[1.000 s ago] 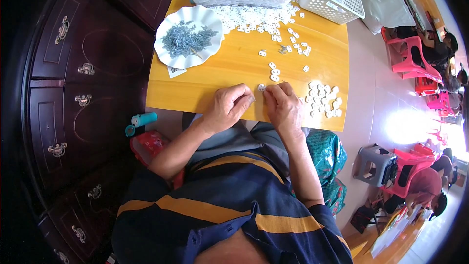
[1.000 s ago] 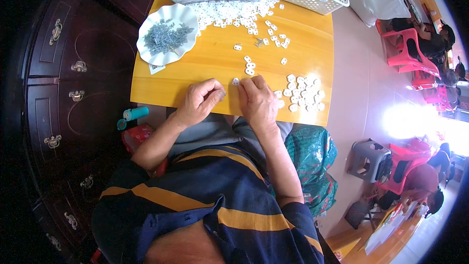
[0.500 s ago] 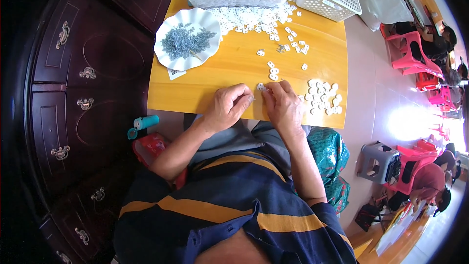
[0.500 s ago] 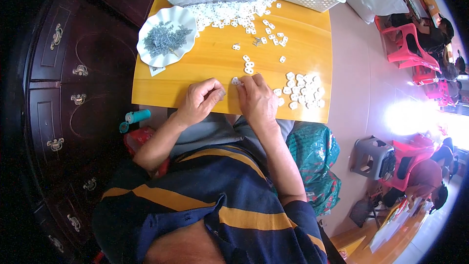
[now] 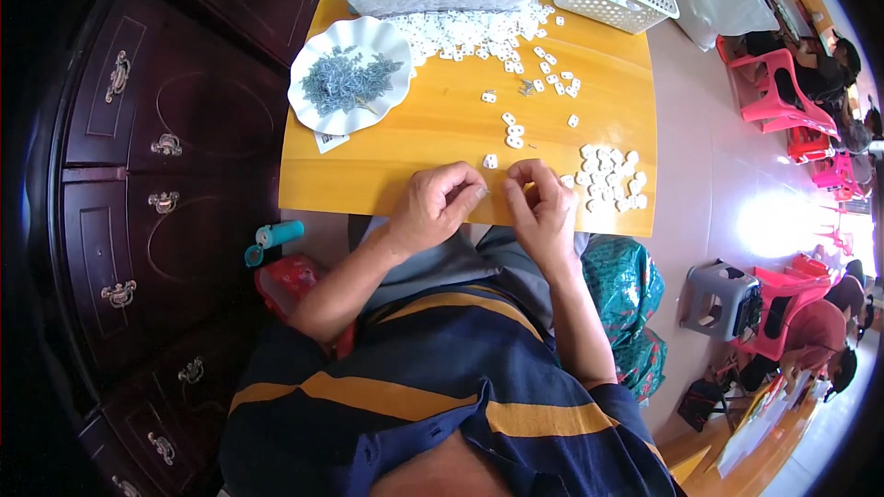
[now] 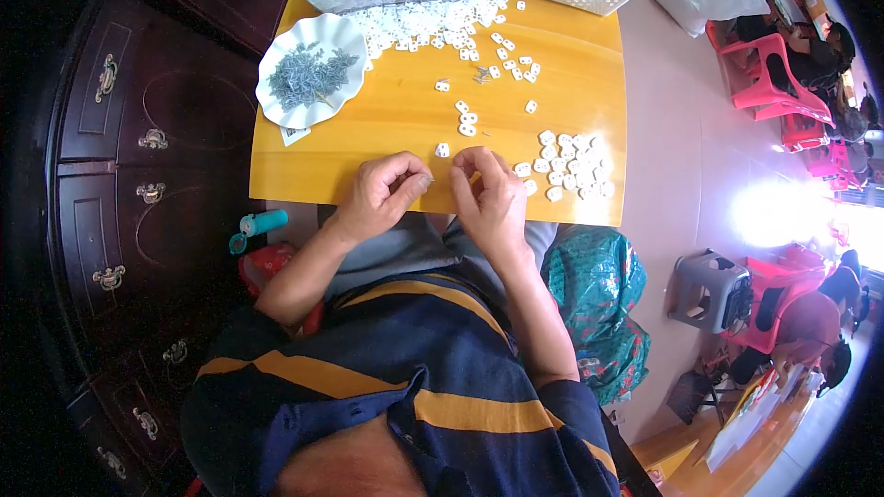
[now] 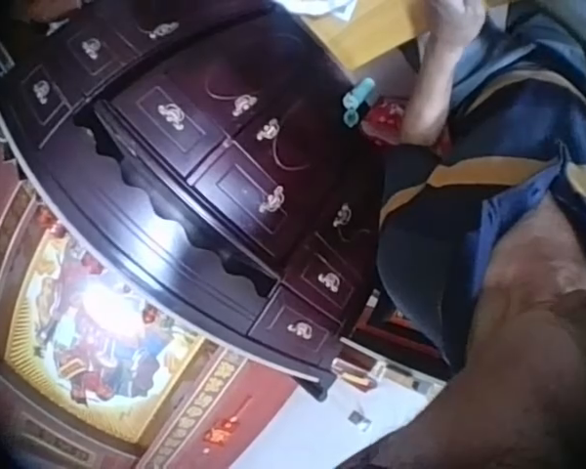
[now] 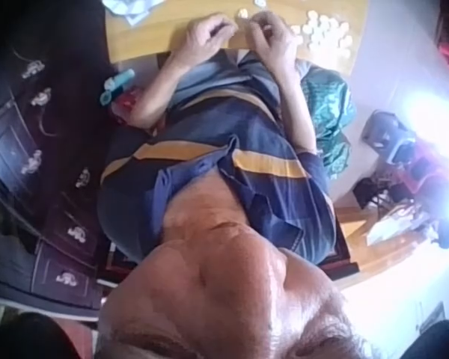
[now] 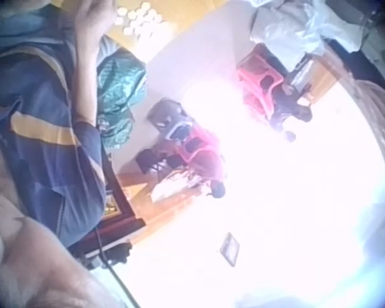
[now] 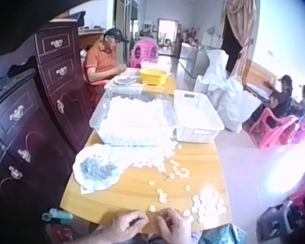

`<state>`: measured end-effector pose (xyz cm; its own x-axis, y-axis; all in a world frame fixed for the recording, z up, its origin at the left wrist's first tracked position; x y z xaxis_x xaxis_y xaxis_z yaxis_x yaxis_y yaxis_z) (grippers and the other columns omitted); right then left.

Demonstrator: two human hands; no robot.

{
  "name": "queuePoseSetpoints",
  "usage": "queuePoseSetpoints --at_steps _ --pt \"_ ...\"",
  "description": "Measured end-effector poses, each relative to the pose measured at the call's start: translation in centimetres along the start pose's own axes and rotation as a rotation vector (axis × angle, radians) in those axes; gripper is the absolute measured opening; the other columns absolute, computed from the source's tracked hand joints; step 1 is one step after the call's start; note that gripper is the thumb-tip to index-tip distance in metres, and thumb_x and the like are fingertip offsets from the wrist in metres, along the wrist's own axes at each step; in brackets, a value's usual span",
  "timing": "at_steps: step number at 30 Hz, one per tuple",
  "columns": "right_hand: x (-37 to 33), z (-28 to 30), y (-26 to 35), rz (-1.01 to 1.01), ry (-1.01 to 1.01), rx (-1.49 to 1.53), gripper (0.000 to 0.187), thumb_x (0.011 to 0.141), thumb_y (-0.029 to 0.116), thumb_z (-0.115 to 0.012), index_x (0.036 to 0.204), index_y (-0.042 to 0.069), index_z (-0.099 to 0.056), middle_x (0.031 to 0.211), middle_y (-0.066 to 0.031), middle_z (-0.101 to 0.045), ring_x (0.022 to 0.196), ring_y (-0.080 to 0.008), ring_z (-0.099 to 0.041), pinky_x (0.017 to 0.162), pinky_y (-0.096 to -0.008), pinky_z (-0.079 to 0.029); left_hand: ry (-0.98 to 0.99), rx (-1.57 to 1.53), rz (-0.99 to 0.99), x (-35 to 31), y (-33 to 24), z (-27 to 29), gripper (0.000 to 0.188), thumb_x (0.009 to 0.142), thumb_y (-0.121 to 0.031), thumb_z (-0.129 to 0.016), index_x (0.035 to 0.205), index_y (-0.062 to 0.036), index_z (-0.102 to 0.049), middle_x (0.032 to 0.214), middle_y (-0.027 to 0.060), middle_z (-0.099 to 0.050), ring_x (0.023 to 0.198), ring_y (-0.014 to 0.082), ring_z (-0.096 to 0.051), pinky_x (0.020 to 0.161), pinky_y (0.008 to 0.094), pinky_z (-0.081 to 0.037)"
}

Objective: Assembling small white plastic clips by hand at a table.

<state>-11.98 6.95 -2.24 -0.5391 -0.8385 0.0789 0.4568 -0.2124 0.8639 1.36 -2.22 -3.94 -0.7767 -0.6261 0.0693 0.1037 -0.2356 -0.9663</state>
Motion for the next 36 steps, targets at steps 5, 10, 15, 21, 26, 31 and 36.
queuePoseSetpoints --at_steps 5,10,15,21,26,31,36 --pt "-2.0 -1.7 -4.2 -0.244 0.06 0.565 0.006 0.097 0.009 -0.067 0.101 0.006 -0.064 0.08 0.0005 -0.065 0.062 -0.0035 -0.054 0.054 -0.0207 -0.042 0.002 -0.033 -0.063 0.6 -1.4 -1.3 0.009 0.094 -0.008 -0.066 0.089 -0.0008 -0.064 0.067 0.0096 -0.061 0.057 0.0171 -0.058 0.055 0.0321 -0.046" --pt "-3.1 -2.1 -5.6 -0.442 0.047 0.876 0.006 0.1 0.01 -0.066 0.103 0.006 -0.064 0.086 0.0019 -0.067 0.063 -0.002 -0.051 0.055 -0.0175 -0.039 0.012 -0.039 -0.077 0.9 -1.7 -2.1 0.009 0.095 -0.007 -0.065 0.089 -0.0006 -0.063 0.068 0.01 -0.062 0.058 0.0175 -0.058 0.056 0.032 -0.046" --pt "-3.0 -1.6 -5.3 -0.382 0.027 0.968 0.009 0.1 0.009 -0.064 0.107 0.004 -0.064 0.089 0.0 -0.07 0.064 -0.0022 -0.053 0.056 -0.0176 -0.041 0.029 -0.038 -0.066 1.2 -1.7 -2.6 0.008 0.095 -0.006 -0.065 0.091 0.0006 -0.062 0.074 0.0117 -0.064 0.063 0.0202 -0.062 0.059 0.0327 -0.048" --pt "-3.2 -1.5 -5.7 -0.424 0.083 0.932 0.014 0.099 0.006 -0.064 0.112 0.001 -0.064 0.091 -0.0021 -0.071 0.069 -0.0036 -0.059 0.06 -0.0181 -0.047 0.022 0.008 -0.105 1.5 -2.2 -2.8 0.006 0.095 -0.005 -0.064 0.092 0.0008 -0.061 0.08 0.0138 -0.067 0.069 0.0266 -0.066 0.064 0.035 -0.051" --pt "-3.5 -1.4 -5.9 -0.415 0.109 0.932 0.015 0.098 0.004 -0.062 0.113 0.001 -0.064 0.089 -0.0027 -0.071 0.068 -0.005 -0.061 0.062 -0.0192 -0.05 0.032 0.04 -0.129 1.7 -2.4 -3.3 0.007 0.095 -0.005 -0.064 0.094 0.0009 -0.061 0.081 0.0145 -0.067 0.071 0.0281 -0.067 0.066 0.0365 -0.052" --pt "-3.4 -1.1 -4.5 -0.326 0.147 0.933 0.015 0.098 0.001 -0.058 0.113 -0.001 -0.061 0.088 -0.0037 -0.071 0.07 -0.0066 -0.063 0.066 -0.0211 -0.053 0.068 0.056 -0.08 1.7 -2.4 -3.4 0.006 0.094 -0.005 -0.064 0.094 0.0004 -0.061 0.081 0.0153 -0.067 0.072 0.0306 -0.067 0.066 0.0375 -0.052" --pt "-3.7 -0.8 -5.7 -0.4 0.119 1.03 0.014 0.099 0.002 -0.059 0.113 0.001 -0.059 0.09 -0.0054 -0.072 0.074 -0.0074 -0.064 0.071 -0.0223 -0.055 0.027 0.15 -0.141 1.7 -3.3 -2.8 0.006 0.094 -0.005 -0.065 0.094 -0.0006 -0.061 0.081 0.0156 -0.065 0.07 0.0316 -0.065 0.064 0.0374 -0.052"
Point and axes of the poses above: each hand's wrist, its own x-axis towards the middle knuckle, its own z-axis out of the back of the hand, y = z × x, the point moved 9 cm from there along x, towards the middle knuckle
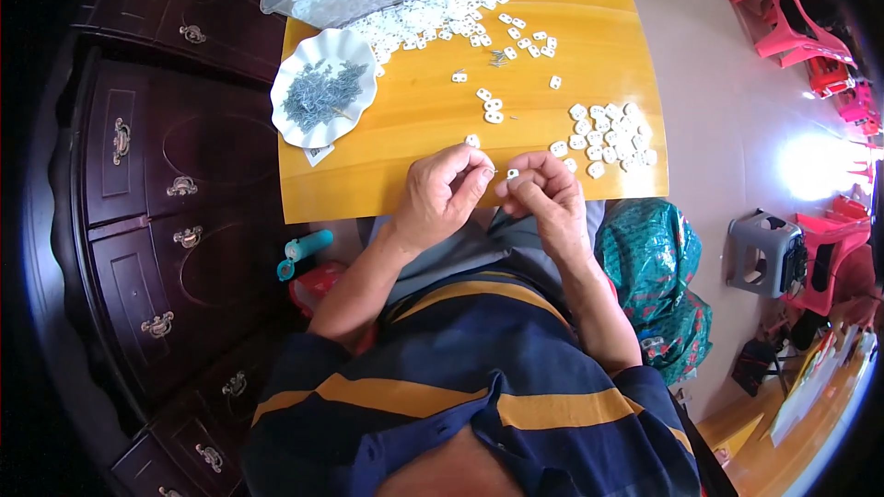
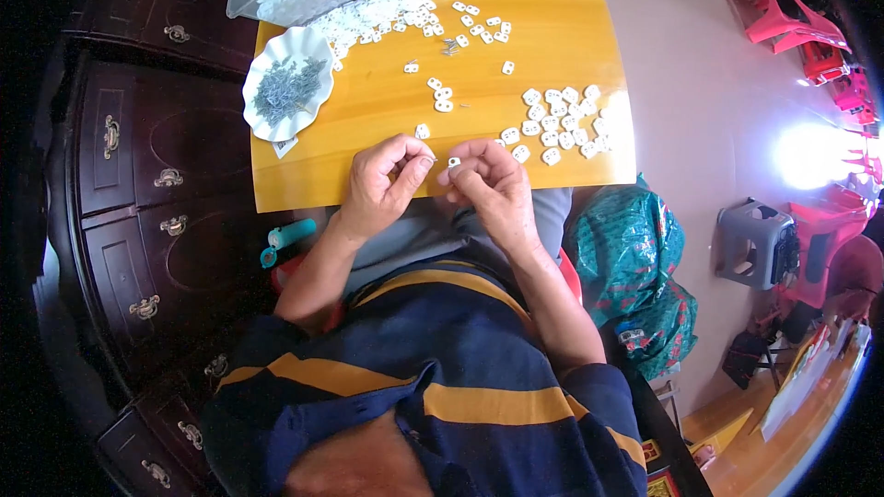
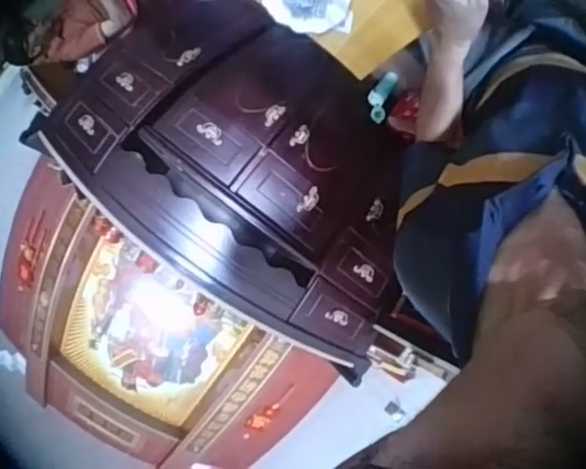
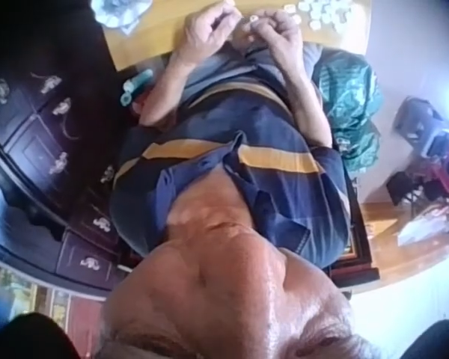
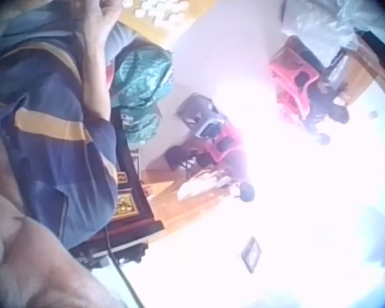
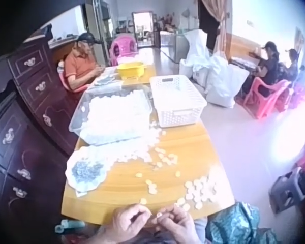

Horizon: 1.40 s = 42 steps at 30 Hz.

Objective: Assembling small white plastic clips by hand at a table.

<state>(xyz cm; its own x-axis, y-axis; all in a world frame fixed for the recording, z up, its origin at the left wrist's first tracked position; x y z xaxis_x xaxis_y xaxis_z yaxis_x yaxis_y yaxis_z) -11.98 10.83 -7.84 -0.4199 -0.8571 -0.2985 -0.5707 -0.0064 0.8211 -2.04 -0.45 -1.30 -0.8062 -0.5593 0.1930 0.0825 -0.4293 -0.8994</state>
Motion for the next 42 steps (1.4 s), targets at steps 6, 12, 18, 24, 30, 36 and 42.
queuePoseSetpoints --at_steps 6,12,18,24,30,36,42 --pt "-0.1 -0.4 0.2 0.027 -0.034 -0.074 0.013 0.099 0.002 -0.06 0.111 0.0 -0.058 0.091 -0.0061 -0.073 0.074 -0.0068 -0.063 0.07 -0.0222 -0.054 0.023 -0.02 0.018 -0.1 0.1 -0.4 0.01 0.098 -0.009 -0.063 0.095 -0.0002 -0.064 0.08 0.0083 -0.066 0.067 0.0154 -0.062 0.063 0.0294 -0.049" --pt "0.0 -0.1 0.2 0.048 -0.047 -0.178 0.013 0.099 0.001 -0.06 0.111 -0.001 -0.057 0.09 -0.005 -0.073 0.076 -0.0055 -0.063 0.069 -0.0217 -0.053 0.061 0.068 -0.06 0.2 -0.7 -0.6 0.005 0.097 -0.006 -0.062 0.096 -0.0012 -0.064 0.082 0.0126 -0.068 0.073 0.0258 -0.066 0.068 0.0348 -0.052" --pt "0.1 0.0 -0.1 0.069 -0.049 -0.218 0.014 0.098 0.003 -0.062 0.11 -0.001 -0.058 0.088 -0.0035 -0.073 0.077 -0.0051 -0.065 0.069 -0.0211 -0.053 0.092 0.1 -0.046 0.2 -0.3 -1.0 0.002 0.096 -0.002 -0.062 0.096 -0.0006 -0.063 0.083 0.0124 -0.068 0.075 0.0257 -0.068 0.069 0.0348 -0.053" --pt "0.2 0.2 -0.4 0.047 -0.011 -0.317 0.016 0.101 0.005 -0.061 0.116 0.002 -0.056 0.093 -0.0044 -0.072 0.082 -0.0076 -0.067 0.077 -0.0227 -0.056 0.094 0.111 -0.063 0.2 -0.3 -1.1 0.002 0.095 -0.002 -0.063 0.095 -0.0009 -0.064 0.082 0.0126 -0.068 0.074 0.0263 -0.068 0.068 0.035 -0.053" --pt "0.2 0.1 -0.3 0.065 0.0 -0.373 0.014 0.1 0.003 -0.063 0.113 0.0 -0.057 0.092 -0.0041 -0.072 0.085 -0.007 -0.067 0.076 -0.0228 -0.057 0.117 0.161 -0.074 0.2 -0.5 -1.2 0.003 0.094 -0.003 -0.065 0.093 -0.0013 -0.063 0.082 0.0128 -0.066 0.074 0.0289 -0.067 0.067 0.0366 -0.052" --pt "0.1 0.1 -0.1 0.091 -0.006 -0.416 0.013 0.099 0.003 -0.064 0.109 -0.002 -0.058 0.091 -0.0046 -0.072 0.084 -0.0074 -0.067 0.076 -0.0225 -0.057 0.111 0.193 -0.099 0.4 -0.9 -1.3 0.004 0.092 -0.003 -0.065 0.092 -0.0012 -0.062 0.081 0.0137 -0.065 0.073 0.0312 -0.066 0.066 0.038 -0.051" --pt "0.2 0.1 -0.4 0.133 -0.064 -0.3 0.007 0.095 0.001 -0.065 0.101 -0.001 -0.062 0.082 -0.0036 -0.074 0.073 -0.0046 -0.067 0.065 -0.0206 -0.054 0.096 0.186 -0.101 0.4 -0.9 -1.3 0.004 0.089 0.0 -0.065 0.091 -0.0009 -0.062 0.079 0.0139 -0.064 0.072 0.0317 -0.065 0.065 0.0387 -0.051"
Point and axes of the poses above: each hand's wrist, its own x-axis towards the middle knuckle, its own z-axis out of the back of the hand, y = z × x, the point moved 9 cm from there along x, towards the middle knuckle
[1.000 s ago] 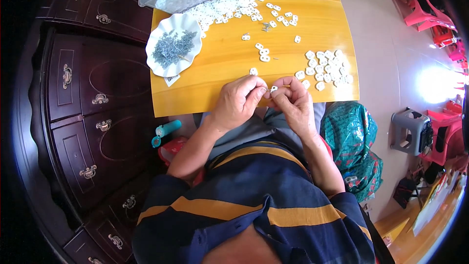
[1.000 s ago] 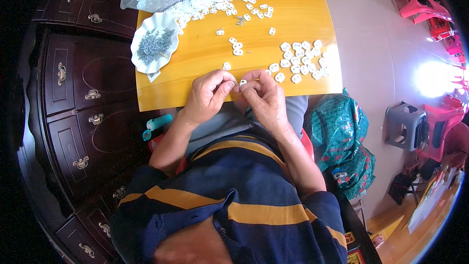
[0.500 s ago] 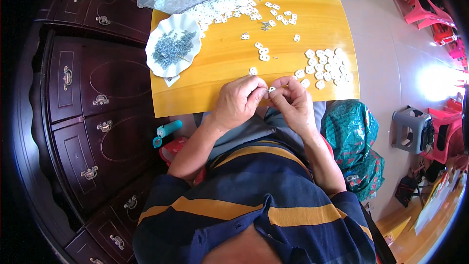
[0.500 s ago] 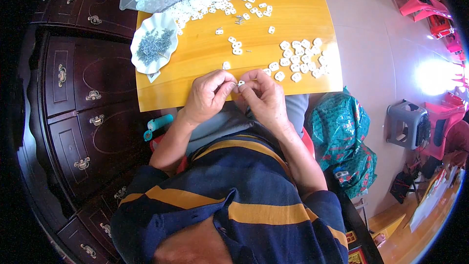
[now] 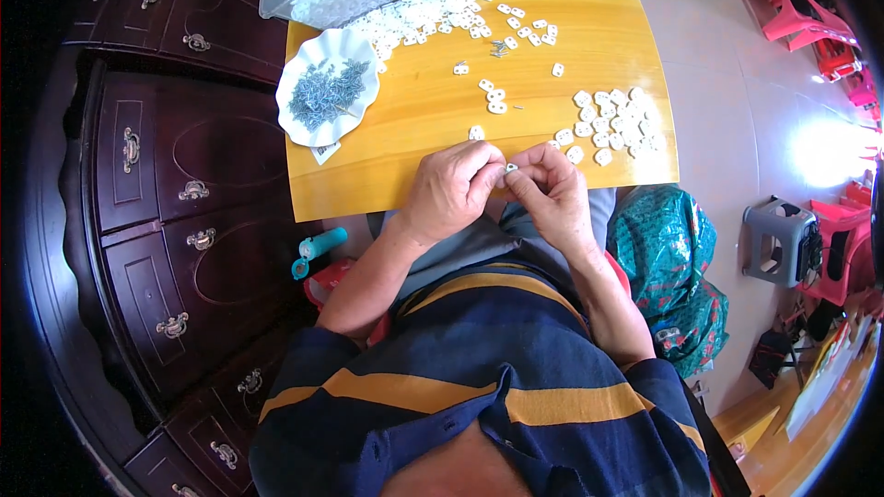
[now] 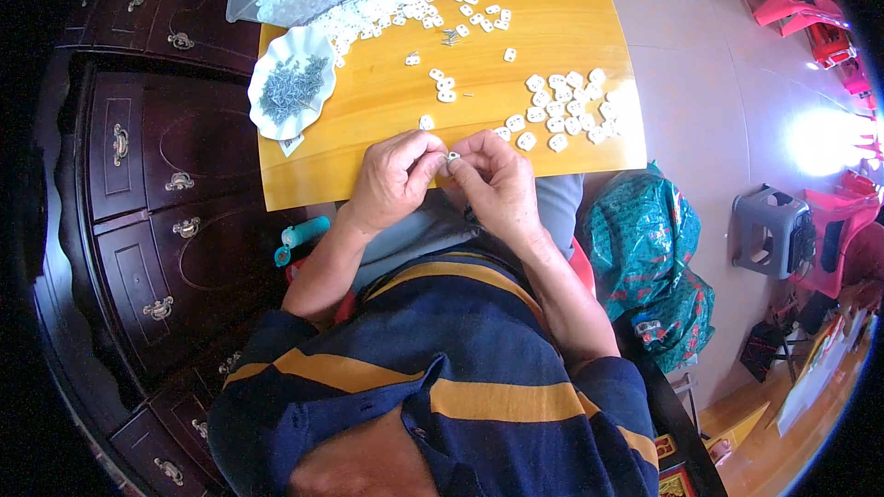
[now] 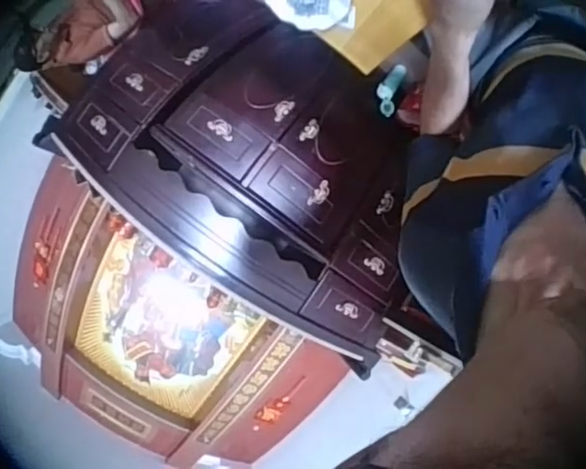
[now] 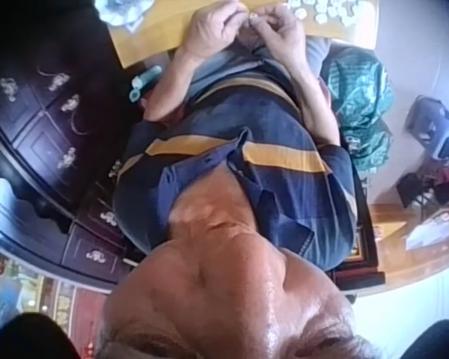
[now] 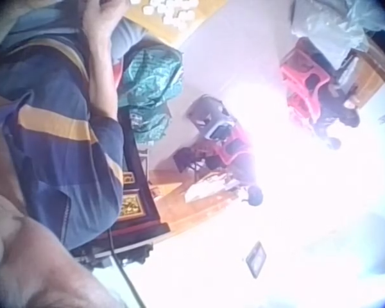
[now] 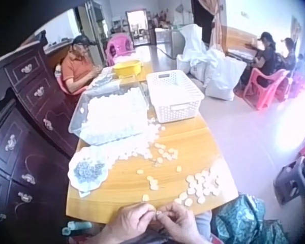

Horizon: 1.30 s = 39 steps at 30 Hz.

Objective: Assembling small white plastic clips by hand at a table.

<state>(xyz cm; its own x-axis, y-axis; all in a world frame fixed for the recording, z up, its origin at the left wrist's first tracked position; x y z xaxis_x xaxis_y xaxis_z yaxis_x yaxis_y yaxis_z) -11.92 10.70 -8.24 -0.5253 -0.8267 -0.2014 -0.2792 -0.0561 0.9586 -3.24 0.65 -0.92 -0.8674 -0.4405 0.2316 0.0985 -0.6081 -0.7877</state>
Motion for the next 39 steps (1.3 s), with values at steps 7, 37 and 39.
queuePoseSetpoints --at_steps 7,37,39 --pt "0.1 0.3 0.5 -0.021 0.007 0.021 0.008 0.096 0.001 -0.065 0.101 -0.002 -0.061 0.083 -0.0056 -0.074 0.073 -0.0067 -0.068 0.065 -0.0212 -0.055 0.004 0.014 -0.015 0.3 -0.5 -0.2 0.005 0.089 0.001 -0.066 0.091 -0.0006 -0.062 0.079 0.0144 -0.064 0.072 0.0327 -0.065 0.064 0.039 -0.051" --pt "0.4 1.9 0.3 -0.039 -0.003 0.281 0.011 0.103 0.012 -0.06 0.111 0.004 -0.059 0.097 -0.0075 -0.073 0.079 -0.0102 -0.067 0.075 -0.0238 -0.055 -0.098 0.487 -0.115 3.9 1.8 0.1 0.022 0.085 -0.017 -0.074 0.105 -0.0097 -0.072 0.091 0.0075 -0.064 0.086 0.0292 -0.065 0.072 0.0432 -0.053" --pt "0.4 1.9 0.3 -0.044 -0.004 0.281 0.011 0.103 0.012 -0.06 0.111 0.004 -0.059 0.097 -0.0075 -0.073 0.079 -0.0101 -0.067 0.075 -0.0238 -0.055 -0.088 0.488 -0.135 4.3 2.2 -0.1 0.02 0.085 -0.017 -0.074 0.104 -0.0099 -0.072 0.089 0.0075 -0.063 0.084 0.0293 -0.065 0.072 0.0434 -0.053"
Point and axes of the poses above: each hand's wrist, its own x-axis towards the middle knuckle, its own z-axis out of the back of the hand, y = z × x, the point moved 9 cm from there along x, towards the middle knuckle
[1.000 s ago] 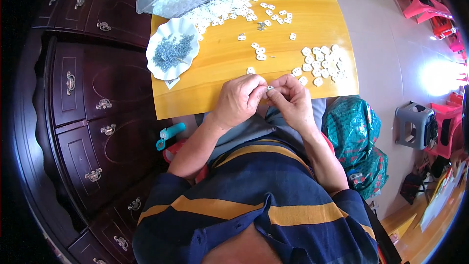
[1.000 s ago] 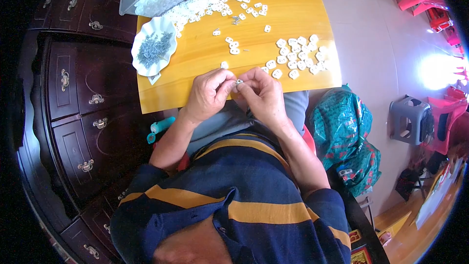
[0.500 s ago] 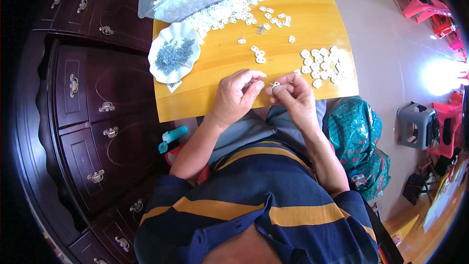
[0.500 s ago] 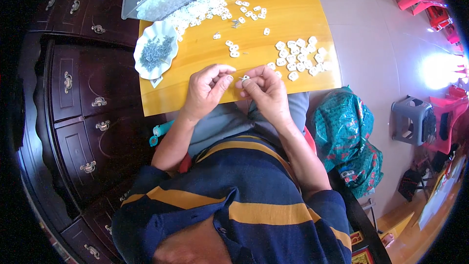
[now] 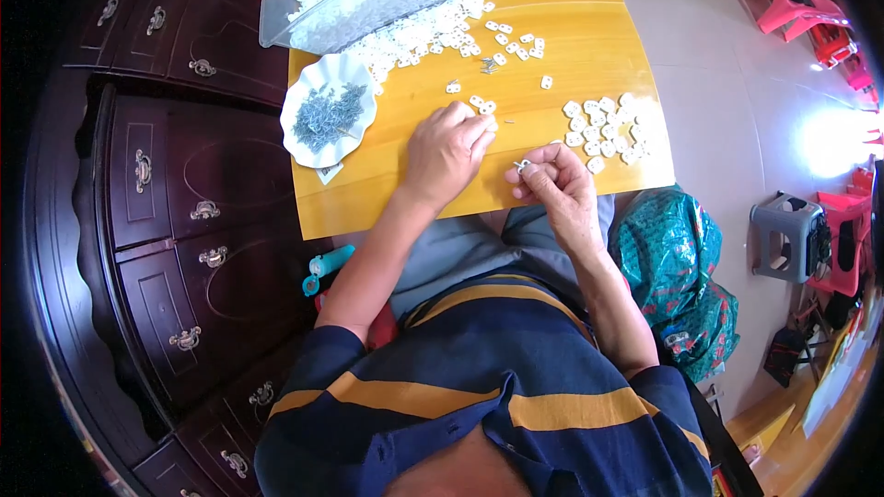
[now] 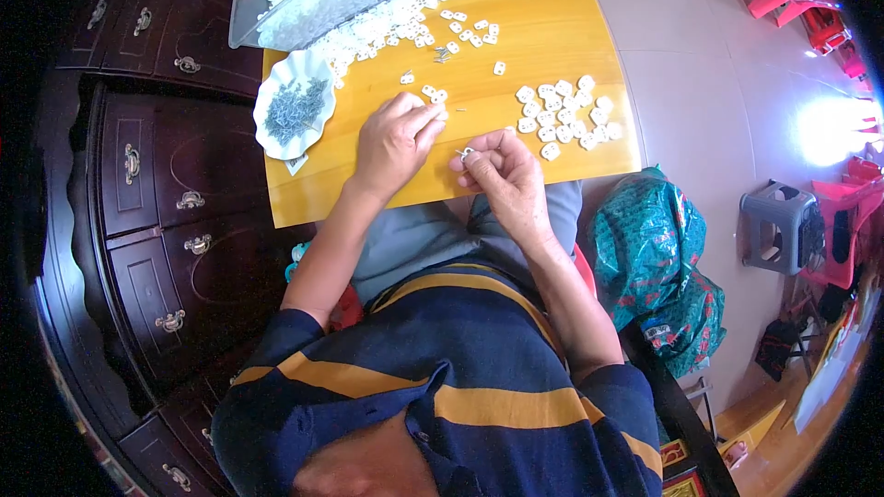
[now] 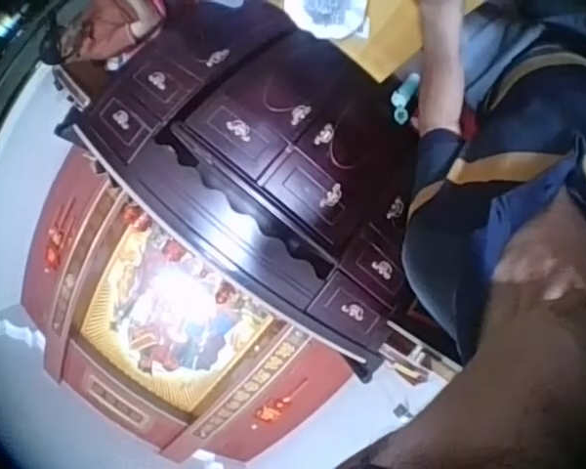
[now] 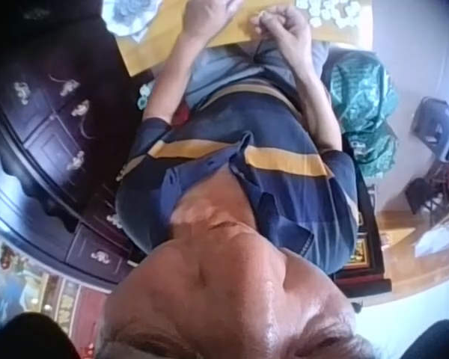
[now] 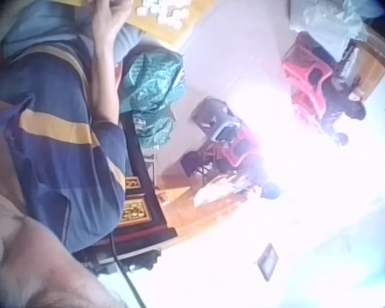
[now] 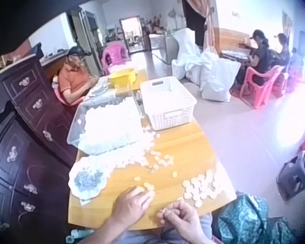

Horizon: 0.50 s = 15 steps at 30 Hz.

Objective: Assembling small white plastic clips by hand at a table.

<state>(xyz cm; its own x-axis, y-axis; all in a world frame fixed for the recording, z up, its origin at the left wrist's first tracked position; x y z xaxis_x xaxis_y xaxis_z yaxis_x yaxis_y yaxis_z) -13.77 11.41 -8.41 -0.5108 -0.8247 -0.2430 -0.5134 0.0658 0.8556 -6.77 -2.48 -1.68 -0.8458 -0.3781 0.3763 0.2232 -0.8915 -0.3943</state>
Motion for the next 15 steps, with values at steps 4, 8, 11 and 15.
queuePoseSetpoints --at_steps 4,8,11,15 --pt "0.0 -0.1 0.1 -0.012 -0.006 -0.006 0.011 0.103 0.012 -0.06 0.11 0.004 -0.059 0.097 -0.0074 -0.073 0.079 -0.0098 -0.066 0.074 -0.0238 -0.054 -0.002 0.029 -0.059 0.3 -0.3 -0.2 0.014 0.087 -0.016 -0.072 0.1 -0.0098 -0.073 0.084 0.008 -0.063 0.081 0.0299 -0.065 0.07 0.0439 -0.052" --pt "-0.1 0.1 0.6 -0.002 -0.033 0.012 0.011 0.103 0.013 -0.059 0.11 0.005 -0.059 0.098 -0.0072 -0.074 0.079 -0.01 -0.066 0.073 -0.0234 -0.053 0.015 0.02 -0.058 -0.4 -1.5 0.7 0.012 0.086 -0.013 -0.075 0.097 -0.0083 -0.074 0.079 0.007 -0.064 0.075 0.0296 -0.066 0.068 0.0422 -0.054" --pt "-0.1 0.9 1.1 0.041 -0.119 0.086 0.011 0.103 0.01 -0.058 0.113 0.004 -0.057 0.099 -0.008 -0.073 0.084 -0.0114 -0.067 0.078 -0.0249 -0.054 -0.024 -0.175 -0.229 -1.8 -4.3 1.9 0.008 0.09 -0.014 -0.068 0.097 -0.0081 -0.068 0.071 0.0086 -0.061 0.067 0.0291 -0.065 0.06 0.0419 -0.053" --pt "-0.2 1.5 1.3 0.087 -0.206 0.143 0.011 0.103 0.01 -0.058 0.113 0.005 -0.057 0.1 -0.0084 -0.073 0.084 -0.0127 -0.067 0.081 -0.0269 -0.053 0.188 -0.282 -0.289 -3.4 -7.5 0.8 0.01 0.087 -0.013 -0.069 0.097 -0.0083 -0.067 0.07 0.0062 -0.06 0.065 0.0244 -0.065 0.056 0.0391 -0.051"
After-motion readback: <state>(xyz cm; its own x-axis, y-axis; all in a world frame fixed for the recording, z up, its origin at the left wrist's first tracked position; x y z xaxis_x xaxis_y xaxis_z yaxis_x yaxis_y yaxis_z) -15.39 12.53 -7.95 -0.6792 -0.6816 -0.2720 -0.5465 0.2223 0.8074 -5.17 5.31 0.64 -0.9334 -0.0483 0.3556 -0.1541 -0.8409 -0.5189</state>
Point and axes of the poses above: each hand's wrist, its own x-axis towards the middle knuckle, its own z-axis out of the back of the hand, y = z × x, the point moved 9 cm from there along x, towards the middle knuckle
